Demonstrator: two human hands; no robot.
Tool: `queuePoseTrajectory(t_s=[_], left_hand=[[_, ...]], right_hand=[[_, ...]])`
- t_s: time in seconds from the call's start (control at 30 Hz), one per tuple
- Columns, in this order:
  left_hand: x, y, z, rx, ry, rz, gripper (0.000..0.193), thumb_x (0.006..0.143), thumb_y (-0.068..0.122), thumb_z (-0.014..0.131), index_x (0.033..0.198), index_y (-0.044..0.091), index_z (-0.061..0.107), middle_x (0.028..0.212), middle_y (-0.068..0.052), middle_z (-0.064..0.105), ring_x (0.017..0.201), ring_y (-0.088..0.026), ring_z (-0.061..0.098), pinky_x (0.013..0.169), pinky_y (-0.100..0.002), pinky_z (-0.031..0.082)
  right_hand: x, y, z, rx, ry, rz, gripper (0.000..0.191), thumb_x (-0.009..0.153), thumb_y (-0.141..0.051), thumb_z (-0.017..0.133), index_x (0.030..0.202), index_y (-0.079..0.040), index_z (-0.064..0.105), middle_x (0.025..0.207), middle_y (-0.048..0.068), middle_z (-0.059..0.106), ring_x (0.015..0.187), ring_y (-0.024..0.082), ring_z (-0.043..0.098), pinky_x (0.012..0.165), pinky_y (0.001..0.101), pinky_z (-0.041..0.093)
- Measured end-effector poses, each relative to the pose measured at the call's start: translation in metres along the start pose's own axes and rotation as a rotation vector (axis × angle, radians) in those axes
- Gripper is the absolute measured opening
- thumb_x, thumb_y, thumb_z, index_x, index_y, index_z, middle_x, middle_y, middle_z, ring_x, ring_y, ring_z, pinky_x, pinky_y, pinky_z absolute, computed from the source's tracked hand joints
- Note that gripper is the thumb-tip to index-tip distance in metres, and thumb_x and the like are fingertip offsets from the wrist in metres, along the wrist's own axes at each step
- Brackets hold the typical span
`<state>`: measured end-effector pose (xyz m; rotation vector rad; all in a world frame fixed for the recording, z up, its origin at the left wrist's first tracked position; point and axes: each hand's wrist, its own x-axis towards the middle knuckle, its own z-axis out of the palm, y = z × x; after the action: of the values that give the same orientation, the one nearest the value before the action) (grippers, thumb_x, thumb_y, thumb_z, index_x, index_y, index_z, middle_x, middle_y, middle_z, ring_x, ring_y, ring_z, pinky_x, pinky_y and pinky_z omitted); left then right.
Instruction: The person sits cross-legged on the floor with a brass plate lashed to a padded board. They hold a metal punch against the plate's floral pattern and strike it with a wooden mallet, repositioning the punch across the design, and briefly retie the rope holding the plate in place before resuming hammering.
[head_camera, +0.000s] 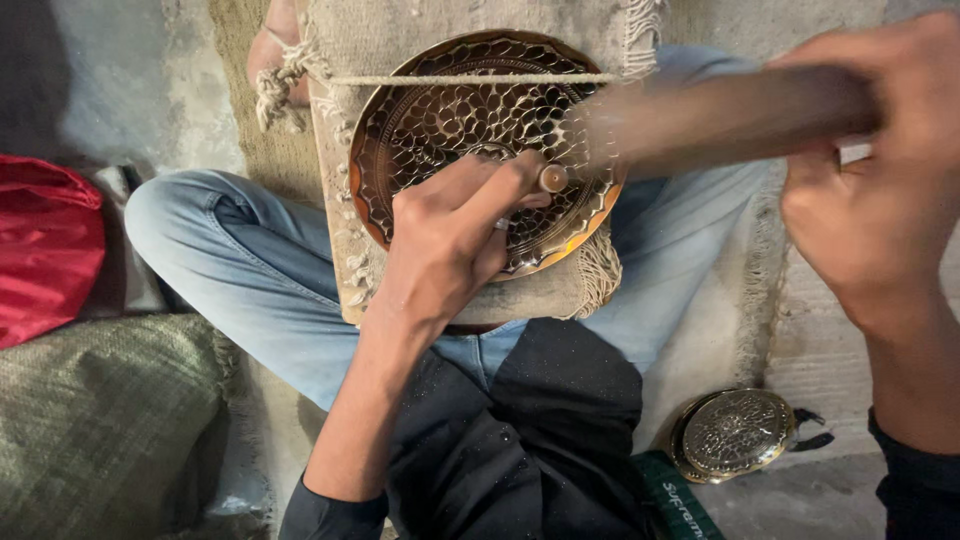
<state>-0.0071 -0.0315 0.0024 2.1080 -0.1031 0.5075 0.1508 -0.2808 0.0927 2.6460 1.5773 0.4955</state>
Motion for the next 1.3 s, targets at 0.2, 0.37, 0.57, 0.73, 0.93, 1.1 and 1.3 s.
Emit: queuePoseTrajectory(t_s=[0.2, 0.37, 0.57, 0.73, 0.93, 1.1, 1.3], left_hand=[[0.000, 0.001, -0.002, 0.002, -0.017, -0.014, 0.049, 0.074, -0.012, 0.062, 0.120, 0.005, 0.063, 0.099, -0.009, 0.072, 0.089, -0.026, 0.070, 0.078, -0.038, 0.058], [0.003, 0.003, -0.003, 0.002, -0.026, -0.032, 0.049, 0.074, -0.012, 0.063, 0.119, 0.008, 0.063, 0.097, -0.010, 0.071, 0.091, -0.027, 0.070, 0.077, -0.037, 0.058], [0.003, 0.005, -0.002, -0.045, 0.024, -0.021, 0.054, 0.078, -0.014, 0.060, 0.128, 0.005, 0.061, 0.106, -0.007, 0.074, 0.097, -0.024, 0.074, 0.084, -0.035, 0.061], [0.002, 0.002, 0.001, -0.035, 0.026, -0.010, 0.047, 0.077, -0.015, 0.060, 0.119, 0.005, 0.061, 0.104, -0.008, 0.074, 0.096, -0.025, 0.073, 0.078, -0.033, 0.061], [0.002, 0.001, 0.002, -0.033, 0.015, -0.008, 0.044, 0.079, -0.014, 0.060, 0.119, 0.005, 0.061, 0.102, -0.009, 0.074, 0.093, -0.025, 0.073, 0.080, -0.036, 0.061], [0.002, 0.002, 0.000, -0.037, 0.019, -0.009, 0.050, 0.079, -0.014, 0.059, 0.125, 0.005, 0.062, 0.102, -0.009, 0.073, 0.092, -0.025, 0.072, 0.080, -0.036, 0.060], [0.001, 0.004, -0.001, -0.023, 0.007, -0.020, 0.049, 0.077, -0.013, 0.061, 0.122, 0.006, 0.063, 0.100, -0.010, 0.071, 0.093, -0.028, 0.071, 0.078, -0.036, 0.059]], right_hand=[[-0.001, -0.006, 0.005, 0.539, 0.043, 0.300, 0.038, 0.100, 0.002, 0.079, 0.131, -0.004, 0.057, 0.111, 0.009, 0.060, 0.105, 0.023, 0.062, 0.095, 0.0330, 0.049], [-0.015, 0.005, 0.006, 0.128, -0.067, 0.151, 0.051, 0.081, 0.012, 0.080, 0.125, -0.007, 0.060, 0.107, 0.013, 0.064, 0.103, 0.028, 0.068, 0.092, 0.0329, 0.055], [-0.020, 0.010, 0.016, 0.859, 0.034, 0.374, 0.036, 0.109, 0.010, 0.069, 0.136, 0.000, 0.047, 0.116, 0.009, 0.059, 0.109, 0.019, 0.063, 0.098, 0.0258, 0.052], [-0.015, 0.006, 0.002, 0.336, -0.042, 0.176, 0.040, 0.100, 0.018, 0.070, 0.132, 0.000, 0.054, 0.122, 0.017, 0.062, 0.113, 0.025, 0.066, 0.097, 0.0308, 0.056], [-0.012, 0.005, 0.006, 0.393, -0.049, 0.191, 0.040, 0.092, 0.022, 0.069, 0.126, 0.005, 0.058, 0.119, 0.022, 0.060, 0.106, 0.030, 0.066, 0.090, 0.0351, 0.055], [-0.015, 0.007, -0.002, 0.443, -0.042, 0.165, 0.037, 0.102, 0.022, 0.067, 0.131, 0.005, 0.053, 0.123, 0.018, 0.059, 0.112, 0.026, 0.065, 0.103, 0.0330, 0.056], [-0.013, -0.002, -0.012, 0.341, -0.111, 0.177, 0.042, 0.094, 0.024, 0.070, 0.128, 0.003, 0.059, 0.121, 0.018, 0.060, 0.110, 0.028, 0.065, 0.096, 0.0337, 0.055]])
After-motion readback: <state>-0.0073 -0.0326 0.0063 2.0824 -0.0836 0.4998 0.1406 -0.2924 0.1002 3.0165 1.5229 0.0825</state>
